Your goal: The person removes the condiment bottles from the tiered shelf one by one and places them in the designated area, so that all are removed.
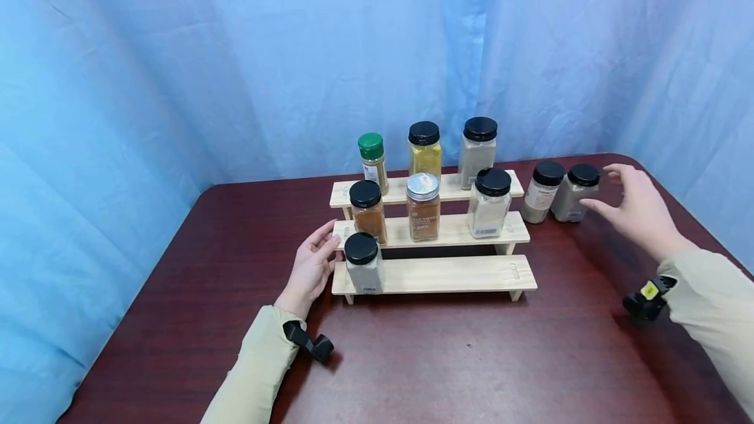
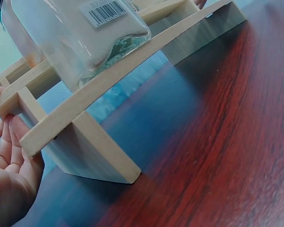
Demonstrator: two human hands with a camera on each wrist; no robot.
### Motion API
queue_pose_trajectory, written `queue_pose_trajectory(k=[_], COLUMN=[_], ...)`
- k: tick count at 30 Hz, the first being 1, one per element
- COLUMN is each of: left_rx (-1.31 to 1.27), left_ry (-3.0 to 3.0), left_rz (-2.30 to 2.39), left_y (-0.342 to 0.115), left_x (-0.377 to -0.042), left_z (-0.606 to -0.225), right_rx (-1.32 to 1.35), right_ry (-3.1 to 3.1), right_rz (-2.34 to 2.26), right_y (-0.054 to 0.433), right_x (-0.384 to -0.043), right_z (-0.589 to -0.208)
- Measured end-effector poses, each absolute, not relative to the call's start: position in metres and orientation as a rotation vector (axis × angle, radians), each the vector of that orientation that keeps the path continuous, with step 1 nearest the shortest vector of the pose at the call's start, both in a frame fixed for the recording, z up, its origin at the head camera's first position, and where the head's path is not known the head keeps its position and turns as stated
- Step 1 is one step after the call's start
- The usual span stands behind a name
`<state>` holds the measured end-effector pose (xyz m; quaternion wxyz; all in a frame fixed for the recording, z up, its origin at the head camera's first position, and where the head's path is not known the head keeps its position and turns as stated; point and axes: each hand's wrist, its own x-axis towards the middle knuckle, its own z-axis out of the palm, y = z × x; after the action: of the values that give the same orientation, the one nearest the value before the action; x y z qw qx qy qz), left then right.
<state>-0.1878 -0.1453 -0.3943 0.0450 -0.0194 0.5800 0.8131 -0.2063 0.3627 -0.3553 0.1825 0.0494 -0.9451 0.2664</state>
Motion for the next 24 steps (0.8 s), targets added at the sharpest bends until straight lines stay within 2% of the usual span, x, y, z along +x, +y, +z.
queue_pose_trajectory(k=[10, 18, 24], left_rx=[-0.061, -0.081, -0.071], left_ry=[1.748, 1.730, 1.727], left_rz=[2.502, 2.508, 2.507], left_y=[-0.145, -0.145, -0.145], left_x=[-0.188, -0.189, -0.188], left_z=[-0.393, -0.393, -0.392], right_rx=[0.014, 0.189, 0.420], right_ry=[-2.467, -2.189, -2.028], right_rz=[0.943, 1.071, 1.083], right_y=[0.349, 0.307, 0.270], right_x=[-0.186, -0.164, -0.151], right_z=[-0.333, -0.319, -0.312])
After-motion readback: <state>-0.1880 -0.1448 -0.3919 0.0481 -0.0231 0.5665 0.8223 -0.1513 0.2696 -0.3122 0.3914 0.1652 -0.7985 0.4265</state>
